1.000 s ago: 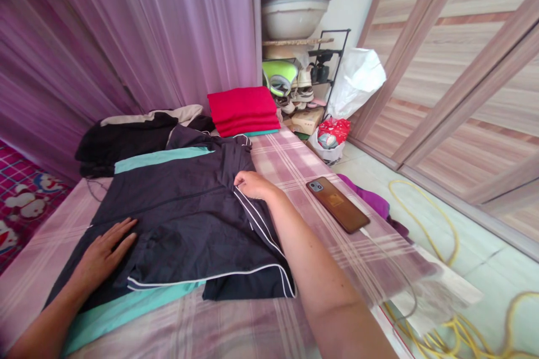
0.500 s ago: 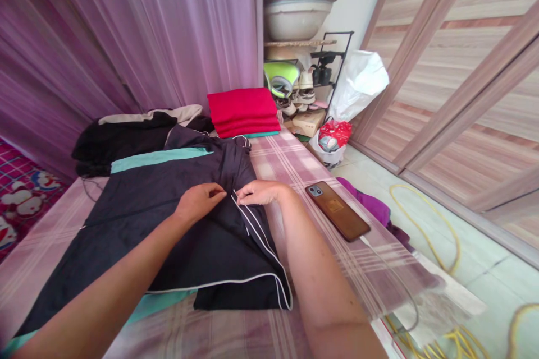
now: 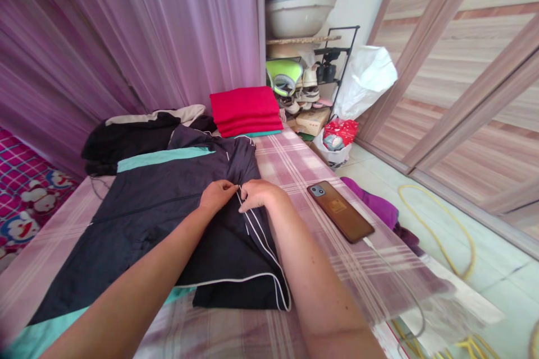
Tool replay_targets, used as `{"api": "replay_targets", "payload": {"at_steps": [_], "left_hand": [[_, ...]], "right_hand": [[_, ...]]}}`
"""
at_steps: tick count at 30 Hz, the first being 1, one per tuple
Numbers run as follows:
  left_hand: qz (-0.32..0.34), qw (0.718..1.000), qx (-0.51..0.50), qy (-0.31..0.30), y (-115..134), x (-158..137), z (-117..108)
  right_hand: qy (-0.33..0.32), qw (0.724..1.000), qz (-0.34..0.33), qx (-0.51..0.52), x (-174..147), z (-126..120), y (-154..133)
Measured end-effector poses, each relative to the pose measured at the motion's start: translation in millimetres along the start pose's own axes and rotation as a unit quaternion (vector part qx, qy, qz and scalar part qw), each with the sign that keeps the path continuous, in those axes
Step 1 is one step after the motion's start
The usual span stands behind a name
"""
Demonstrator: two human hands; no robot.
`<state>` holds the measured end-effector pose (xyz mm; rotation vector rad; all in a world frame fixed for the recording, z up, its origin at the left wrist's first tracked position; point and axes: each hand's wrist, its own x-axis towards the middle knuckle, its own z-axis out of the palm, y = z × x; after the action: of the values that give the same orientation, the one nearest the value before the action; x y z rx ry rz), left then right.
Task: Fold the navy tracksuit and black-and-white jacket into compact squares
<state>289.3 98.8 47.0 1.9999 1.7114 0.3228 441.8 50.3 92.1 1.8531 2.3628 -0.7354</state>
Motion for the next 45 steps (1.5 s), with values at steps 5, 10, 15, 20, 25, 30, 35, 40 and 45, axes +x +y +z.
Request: {"api": "replay_targets", "payload": {"at_steps": [5, 10, 15, 20, 25, 30, 35, 40, 45], "left_hand": [[0.030, 0.998, -0.041, 0.021, -2, 5, 7], [0.115, 0.988, -0.097, 0.040, 1, 5, 6], [0.169, 0.973, -0.153, 0.043, 9, 8, -1], [0.151, 0.950, -0.268, 0.058, 17, 4, 3], [0.107, 0.967, -0.205, 0.103, 17, -12, 17], [0.133, 0.976, -0.132, 0.111, 27, -23, 17], [0.167, 0.979, -0.042, 0.114, 42, -24, 8], [0.193, 0.976, 0.013, 0.104, 51, -21, 6], [0.174, 0.982, 0.007, 0.074, 54, -15, 7]], "right_hand": [[-0.009, 0.997, 0.035, -0.065, -2, -1, -13], [0.005, 0.990, 0.099, -0.096, -8, -9, -12], [-0.016, 0.991, 0.120, -0.058, -23, -23, 1], [-0.012, 0.993, 0.117, 0.019, -32, -27, 16], [0.009, 0.993, 0.110, 0.044, -32, -26, 23], [0.017, 0.994, 0.089, 0.060, -31, -25, 22], [0.014, 0.996, 0.063, 0.059, -30, -23, 22], [0.018, 0.997, 0.046, 0.054, -30, -25, 22], [0.008, 0.997, 0.049, 0.066, -30, -25, 25]]}}
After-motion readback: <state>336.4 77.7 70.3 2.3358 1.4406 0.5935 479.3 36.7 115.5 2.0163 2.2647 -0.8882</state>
